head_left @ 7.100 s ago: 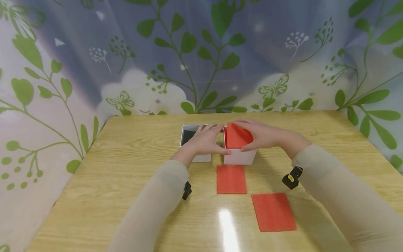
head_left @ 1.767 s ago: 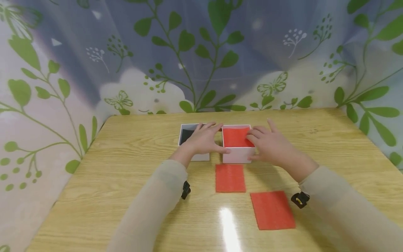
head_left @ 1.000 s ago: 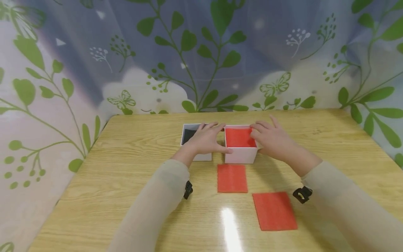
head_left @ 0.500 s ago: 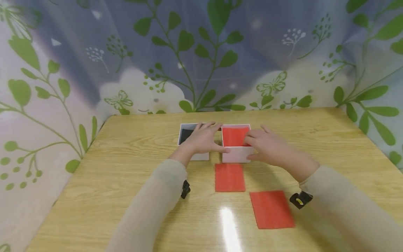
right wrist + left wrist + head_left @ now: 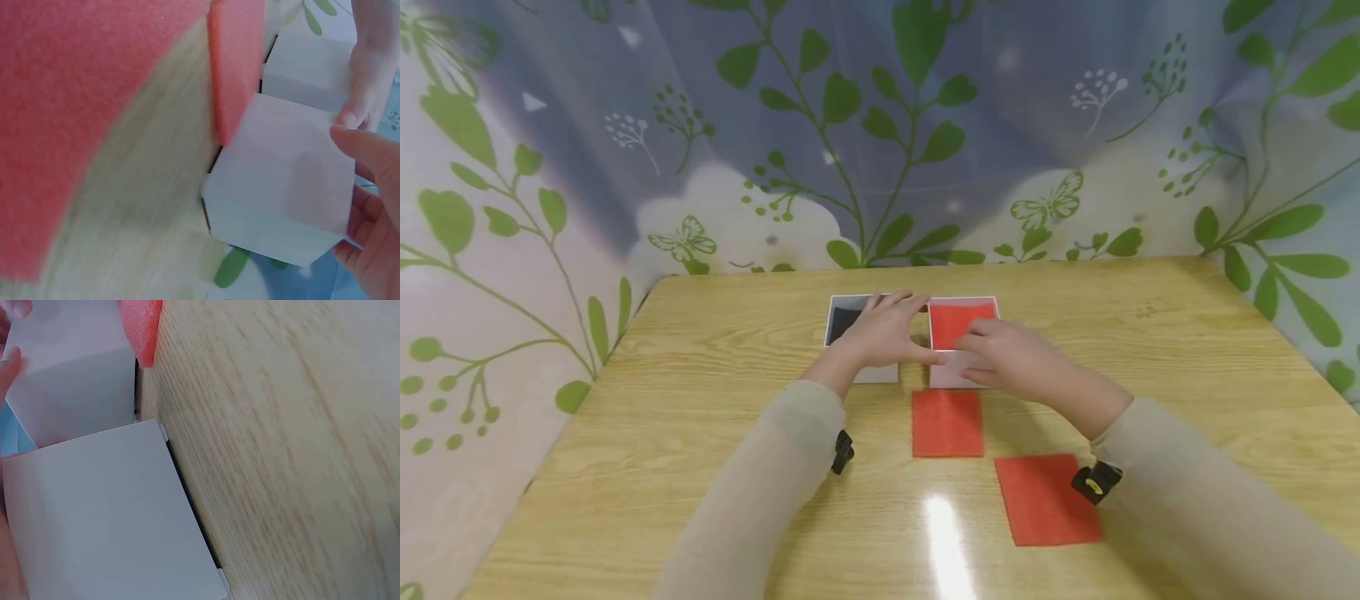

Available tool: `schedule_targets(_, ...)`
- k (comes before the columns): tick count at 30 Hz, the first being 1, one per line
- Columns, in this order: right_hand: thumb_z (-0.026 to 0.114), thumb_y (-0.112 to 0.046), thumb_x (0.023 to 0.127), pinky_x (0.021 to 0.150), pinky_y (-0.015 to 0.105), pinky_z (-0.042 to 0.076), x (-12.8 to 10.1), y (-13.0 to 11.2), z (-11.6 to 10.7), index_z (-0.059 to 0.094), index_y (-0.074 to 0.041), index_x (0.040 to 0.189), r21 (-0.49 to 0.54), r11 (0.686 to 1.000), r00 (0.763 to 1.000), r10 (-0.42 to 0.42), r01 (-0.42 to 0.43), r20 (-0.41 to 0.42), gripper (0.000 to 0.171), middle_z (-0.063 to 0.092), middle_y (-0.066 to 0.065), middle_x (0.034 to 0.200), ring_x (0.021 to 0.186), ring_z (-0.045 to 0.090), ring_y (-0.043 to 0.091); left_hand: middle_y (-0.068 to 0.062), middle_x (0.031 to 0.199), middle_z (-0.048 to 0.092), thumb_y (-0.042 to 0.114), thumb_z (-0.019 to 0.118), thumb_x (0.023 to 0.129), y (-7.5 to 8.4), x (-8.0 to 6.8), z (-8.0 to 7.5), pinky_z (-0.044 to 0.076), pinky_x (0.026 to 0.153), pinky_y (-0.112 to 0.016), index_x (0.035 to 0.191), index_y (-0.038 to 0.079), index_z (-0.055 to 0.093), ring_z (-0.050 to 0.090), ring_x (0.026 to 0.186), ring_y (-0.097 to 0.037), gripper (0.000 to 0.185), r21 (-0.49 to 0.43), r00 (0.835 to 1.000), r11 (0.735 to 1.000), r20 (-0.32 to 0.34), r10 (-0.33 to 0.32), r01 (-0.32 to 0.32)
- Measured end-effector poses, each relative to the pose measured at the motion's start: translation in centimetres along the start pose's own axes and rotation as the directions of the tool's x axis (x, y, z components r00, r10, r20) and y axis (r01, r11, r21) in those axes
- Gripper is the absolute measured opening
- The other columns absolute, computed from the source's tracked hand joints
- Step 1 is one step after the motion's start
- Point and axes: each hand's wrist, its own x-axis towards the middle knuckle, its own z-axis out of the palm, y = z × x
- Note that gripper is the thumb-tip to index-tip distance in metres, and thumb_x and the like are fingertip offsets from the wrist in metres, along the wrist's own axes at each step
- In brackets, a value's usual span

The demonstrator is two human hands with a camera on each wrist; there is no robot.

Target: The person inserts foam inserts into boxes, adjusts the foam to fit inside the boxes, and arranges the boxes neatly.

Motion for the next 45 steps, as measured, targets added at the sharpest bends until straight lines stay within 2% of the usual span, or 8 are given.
schedule_targets(4,0.077,-0.017,0.077,0.067,0.032,0.050,0.2,-0.1,0.2,0.070,-0.004,0.099,0.024,0.999,1.000,0.027,-0.026,-0.007,0.026,0.056,0.003,0.085,0.074,0.055,0.018,0.004,0.144,0.040,0.069,0.062,0.072,-0.1,0.1,0.0,0.001,0.112,-0.046,0.150,0.018,0.022,0.014,0.140,-0.019,0.101,0.006,1.000,1.000,-0.007,0.007,-0.007)
schedule_targets(13,0.070,-0.022,0.085,0.078,0.037,0.051,0.8,-0.3,0.7,0.068,-0.004,0.103,0.130,0.990,0.998,0.058,-0.061,0.026,0.026,0.059,0.008,0.099,0.090,0.057,0.022,0.005,0.143,0.041,0.067,0.063,0.073,-0.1,-0.1,0.0,0.001,0.111,-0.047,0.149,0.016,0.024,0.014,0.139,-0.018,0.099,0.004,1.000,1.000,-0.005,0.005,-0.005)
schedule_targets(21,0.066,-0.031,0.087,0.095,0.047,0.042,1.4,-0.4,1.0,0.057,-0.002,0.124,0.101,0.986,0.980,0.116,-0.133,0.160,0.048,0.053,0.014,0.127,0.117,0.049,0.031,0.004,0.143,0.040,0.069,0.061,0.073,-0.1,-0.1,0.0,0.001,0.111,-0.048,0.149,0.016,0.023,0.014,0.140,-0.019,0.101,0.002,1.000,1.000,0.001,0.015,-0.015)
schedule_targets(29,0.068,-0.030,0.086,0.092,0.045,0.044,1.3,-0.5,0.9,0.058,-0.004,0.122,0.130,0.985,0.987,0.101,-0.117,0.123,0.045,0.054,0.011,0.122,0.112,0.052,0.028,0.005,0.143,0.041,0.067,0.063,0.073,0.0,-0.1,0.0,0.001,0.111,-0.046,0.149,0.016,0.024,0.015,0.139,-0.018,0.099,-0.010,1.000,1.000,-0.004,0.013,-0.013)
schedule_targets(36,0.068,-0.019,0.086,0.083,0.040,0.048,1.2,-0.2,1.4,0.065,-0.007,0.105,0.224,0.971,0.997,0.074,-0.079,0.028,0.023,0.057,0.006,0.105,0.096,0.055,0.023,0.003,0.143,0.042,0.067,0.064,0.072,0.0,-0.1,0.0,0.002,0.111,-0.048,0.149,0.015,0.025,0.016,0.139,-0.019,0.100,-0.014,1.000,1.000,-0.011,0.015,-0.015)
schedule_targets(40,0.069,-0.017,0.085,0.080,0.038,0.049,1.3,-0.2,1.3,0.067,-0.008,0.101,0.254,0.965,0.998,0.069,-0.070,0.013,0.018,0.057,0.005,0.101,0.091,0.055,0.021,0.003,0.143,0.041,0.067,0.064,0.072,0.0,-0.1,-0.1,0.003,0.111,-0.048,0.149,0.015,0.025,0.016,0.139,-0.018,0.100,-0.010,1.000,1.000,-0.014,0.012,-0.012)
schedule_targets(42,0.069,-0.020,0.085,0.080,0.039,0.048,1.3,-0.2,1.2,0.066,-0.007,0.102,0.263,0.960,0.996,0.086,-0.092,0.031,0.021,0.057,0.005,0.102,0.092,0.055,0.022,0.003,0.144,0.040,0.066,0.064,0.073,0.0,-0.1,-0.1,0.002,0.111,-0.048,0.149,0.016,0.025,0.015,0.139,-0.019,0.100,-0.015,1.000,1.000,-0.011,0.011,-0.011)
schedule_targets(45,0.070,-0.028,0.084,0.090,0.047,0.044,1.5,-0.1,1.1,0.061,-0.003,0.116,0.202,0.969,0.989,0.126,-0.140,0.083,0.041,0.056,0.011,0.115,0.106,0.052,0.028,0.002,0.145,0.037,0.064,0.064,0.074,0.0,-0.1,-0.1,0.001,0.111,-0.048,0.149,0.016,0.024,0.014,0.139,-0.018,0.098,-0.015,1.000,1.000,-0.003,0.004,-0.005)
